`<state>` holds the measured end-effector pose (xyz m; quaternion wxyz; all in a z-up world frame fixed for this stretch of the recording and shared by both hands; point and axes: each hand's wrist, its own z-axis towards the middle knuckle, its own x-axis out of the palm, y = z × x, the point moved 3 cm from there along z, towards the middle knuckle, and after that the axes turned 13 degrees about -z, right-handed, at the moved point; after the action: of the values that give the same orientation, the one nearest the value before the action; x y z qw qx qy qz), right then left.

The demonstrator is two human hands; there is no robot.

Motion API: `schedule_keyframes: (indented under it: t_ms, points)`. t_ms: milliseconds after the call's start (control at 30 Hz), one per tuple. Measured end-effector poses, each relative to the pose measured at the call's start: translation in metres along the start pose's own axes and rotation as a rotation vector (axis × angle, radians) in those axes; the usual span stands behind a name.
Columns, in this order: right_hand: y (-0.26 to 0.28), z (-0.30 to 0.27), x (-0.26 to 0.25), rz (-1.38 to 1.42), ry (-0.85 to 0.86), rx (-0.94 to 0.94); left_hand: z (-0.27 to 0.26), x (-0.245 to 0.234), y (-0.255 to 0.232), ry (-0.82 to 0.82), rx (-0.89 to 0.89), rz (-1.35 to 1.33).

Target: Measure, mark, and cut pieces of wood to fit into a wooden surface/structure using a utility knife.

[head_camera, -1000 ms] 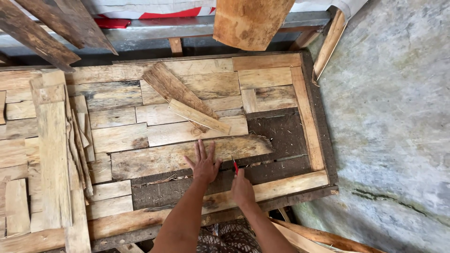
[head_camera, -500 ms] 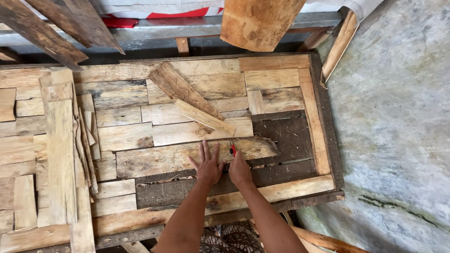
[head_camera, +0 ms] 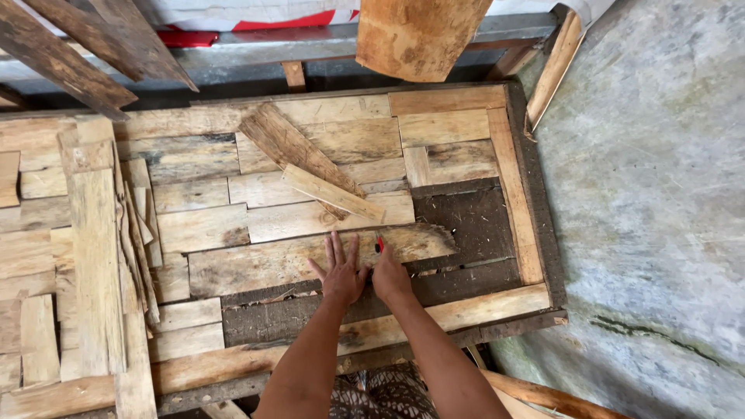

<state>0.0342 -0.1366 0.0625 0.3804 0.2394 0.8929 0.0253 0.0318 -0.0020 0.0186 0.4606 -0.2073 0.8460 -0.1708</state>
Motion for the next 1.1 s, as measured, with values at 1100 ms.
schedule_keyframes:
  t_ms: [1100]
  points:
    - [-0.032, 0.026, 0.035, -0.079, -0.197, -0.101, -0.003, -0.009, -0.004, 0.069, -0.027, -0.021]
